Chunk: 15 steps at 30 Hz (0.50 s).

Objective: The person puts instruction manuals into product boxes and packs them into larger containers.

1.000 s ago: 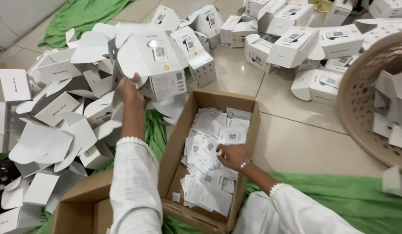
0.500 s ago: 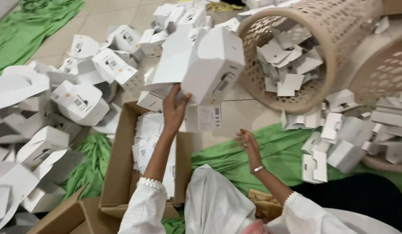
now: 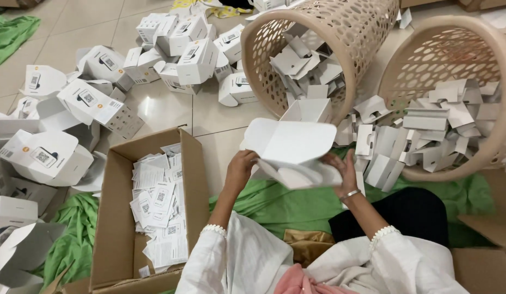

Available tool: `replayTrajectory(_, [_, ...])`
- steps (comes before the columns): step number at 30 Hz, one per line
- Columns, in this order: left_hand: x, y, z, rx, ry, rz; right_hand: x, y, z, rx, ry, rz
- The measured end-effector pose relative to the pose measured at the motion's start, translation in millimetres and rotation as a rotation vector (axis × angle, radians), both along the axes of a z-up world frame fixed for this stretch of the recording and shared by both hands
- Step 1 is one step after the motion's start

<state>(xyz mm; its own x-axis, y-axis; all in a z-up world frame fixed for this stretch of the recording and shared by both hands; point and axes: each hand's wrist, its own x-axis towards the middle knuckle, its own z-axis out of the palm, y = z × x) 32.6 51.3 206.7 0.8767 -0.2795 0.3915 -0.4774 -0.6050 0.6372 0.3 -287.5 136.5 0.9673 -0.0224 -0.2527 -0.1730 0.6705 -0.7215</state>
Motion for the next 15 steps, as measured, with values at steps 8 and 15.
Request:
replayTrajectory(8, [-49, 23, -147, -0.380, 0.362, 0.403, -30, 37, -29, -0.382, 0.142, 0.392])
replayTrajectory(15, [-102, -9, -109, 0.112, 0.283, 0.474, -22, 58, -53, -0.790, 0.237, 0.421])
